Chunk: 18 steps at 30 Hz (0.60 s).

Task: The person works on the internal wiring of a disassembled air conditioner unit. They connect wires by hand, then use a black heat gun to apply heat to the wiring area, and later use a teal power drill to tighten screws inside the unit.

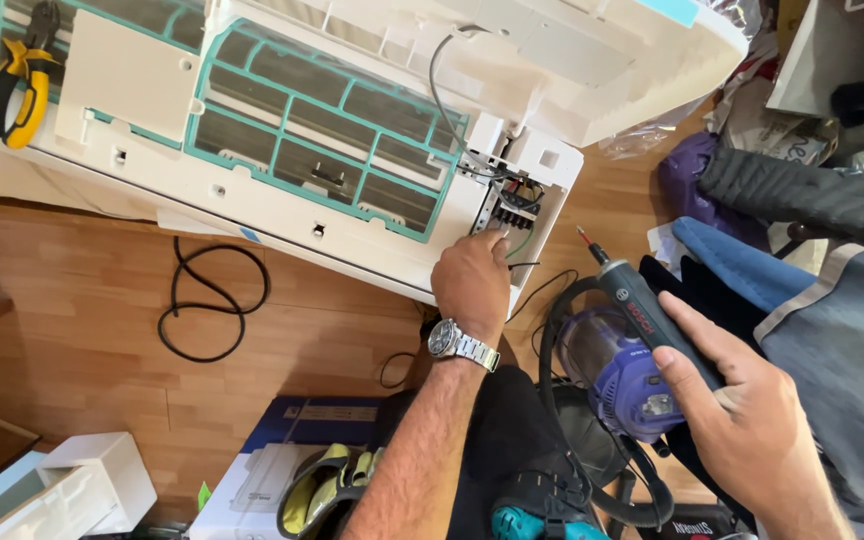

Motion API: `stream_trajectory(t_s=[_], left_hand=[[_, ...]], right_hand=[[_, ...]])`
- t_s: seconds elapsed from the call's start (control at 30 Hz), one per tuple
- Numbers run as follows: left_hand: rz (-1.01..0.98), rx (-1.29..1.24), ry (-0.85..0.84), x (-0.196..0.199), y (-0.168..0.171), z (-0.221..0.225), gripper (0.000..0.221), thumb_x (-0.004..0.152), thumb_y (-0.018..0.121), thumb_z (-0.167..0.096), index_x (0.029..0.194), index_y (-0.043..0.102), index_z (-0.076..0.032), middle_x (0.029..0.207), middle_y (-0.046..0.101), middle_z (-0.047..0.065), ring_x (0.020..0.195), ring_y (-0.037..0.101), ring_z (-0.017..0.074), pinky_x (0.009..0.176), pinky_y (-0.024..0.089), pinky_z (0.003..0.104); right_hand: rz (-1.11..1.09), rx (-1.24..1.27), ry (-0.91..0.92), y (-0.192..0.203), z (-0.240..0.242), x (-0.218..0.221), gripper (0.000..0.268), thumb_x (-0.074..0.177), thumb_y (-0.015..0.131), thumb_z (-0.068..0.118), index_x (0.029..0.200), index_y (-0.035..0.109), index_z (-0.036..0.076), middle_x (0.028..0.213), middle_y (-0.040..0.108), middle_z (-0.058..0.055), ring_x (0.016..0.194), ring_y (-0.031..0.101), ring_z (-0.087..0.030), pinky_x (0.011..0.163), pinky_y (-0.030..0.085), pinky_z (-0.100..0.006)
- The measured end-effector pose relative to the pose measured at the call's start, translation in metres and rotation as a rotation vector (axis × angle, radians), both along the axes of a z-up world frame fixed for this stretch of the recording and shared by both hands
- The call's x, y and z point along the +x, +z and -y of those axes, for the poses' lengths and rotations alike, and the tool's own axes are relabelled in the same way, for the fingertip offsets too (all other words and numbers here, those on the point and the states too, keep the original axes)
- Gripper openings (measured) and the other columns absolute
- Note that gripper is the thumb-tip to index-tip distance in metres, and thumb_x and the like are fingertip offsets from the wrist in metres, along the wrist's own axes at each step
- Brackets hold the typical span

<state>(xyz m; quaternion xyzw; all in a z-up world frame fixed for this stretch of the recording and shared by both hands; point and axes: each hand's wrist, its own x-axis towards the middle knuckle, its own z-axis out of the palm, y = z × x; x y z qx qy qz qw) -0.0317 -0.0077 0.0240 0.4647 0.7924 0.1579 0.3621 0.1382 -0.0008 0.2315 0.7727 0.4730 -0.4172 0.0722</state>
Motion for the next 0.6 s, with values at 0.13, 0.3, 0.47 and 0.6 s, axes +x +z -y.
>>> stream_trajectory(t_s=[0.13, 0.3, 0.47, 0.6], left_hand=[[0.035, -0.068, 0.017, 0.005, 0.013, -0.002, 0.02, 0.097, 0.063, -0.016, 0.107, 0.08, -0.015, 0.105, 0.075, 0.007, 0.071, 0.073, 0.0236, 0.051, 0.06, 0.035], [-0.083, -0.01, 0.048, 0.017, 0.002, 0.007, 0.02, 0.088, 0.069, -0.021, 0.102, 0.083, -0.021, 0.091, 0.069, 0.007, 0.075, 0.07, 0.0357, 0.055, 0.055, 0.054], [-0.256, 0.207, 0.06, 0.027, -0.011, 0.019, 0.015, 0.077, 0.077, -0.015, 0.092, 0.08, -0.017, 0.085, 0.07, 0.003, 0.074, 0.067, 0.0297, 0.047, 0.049, 0.047], [-0.227, 0.139, 0.043, 0.026, -0.013, 0.019, 0.033, 0.068, 0.082, -0.018, 0.101, 0.079, -0.017, 0.095, 0.069, 0.004, 0.07, 0.067, 0.0307, 0.046, 0.05, 0.047]], right_hand=[[0.078, -0.074, 0.067, 0.001, -0.016, -0.02, 0.053, 0.092, 0.059, 0.03, 0.145, 0.063, 0.026, 0.132, 0.072, 0.0, 0.107, 0.063, -0.02, 0.097, 0.046, -0.035], [0.104, 0.0, 0.324, -0.027, -0.031, -0.035, 0.048, 0.089, 0.062, 0.035, 0.135, 0.07, 0.026, 0.132, 0.072, 0.0, 0.122, 0.066, -0.025, 0.1, 0.048, -0.039], [0.187, -0.025, 0.482, -0.04, -0.054, -0.054, 0.051, 0.085, 0.057, 0.034, 0.133, 0.072, 0.026, 0.12, 0.075, -0.012, 0.104, 0.072, -0.035, 0.095, 0.052, -0.044], [0.256, -0.085, 0.588, -0.044, -0.067, -0.066, 0.053, 0.086, 0.053, 0.033, 0.136, 0.069, 0.022, 0.122, 0.073, -0.018, 0.11, 0.068, -0.04, 0.1, 0.05, -0.05]])
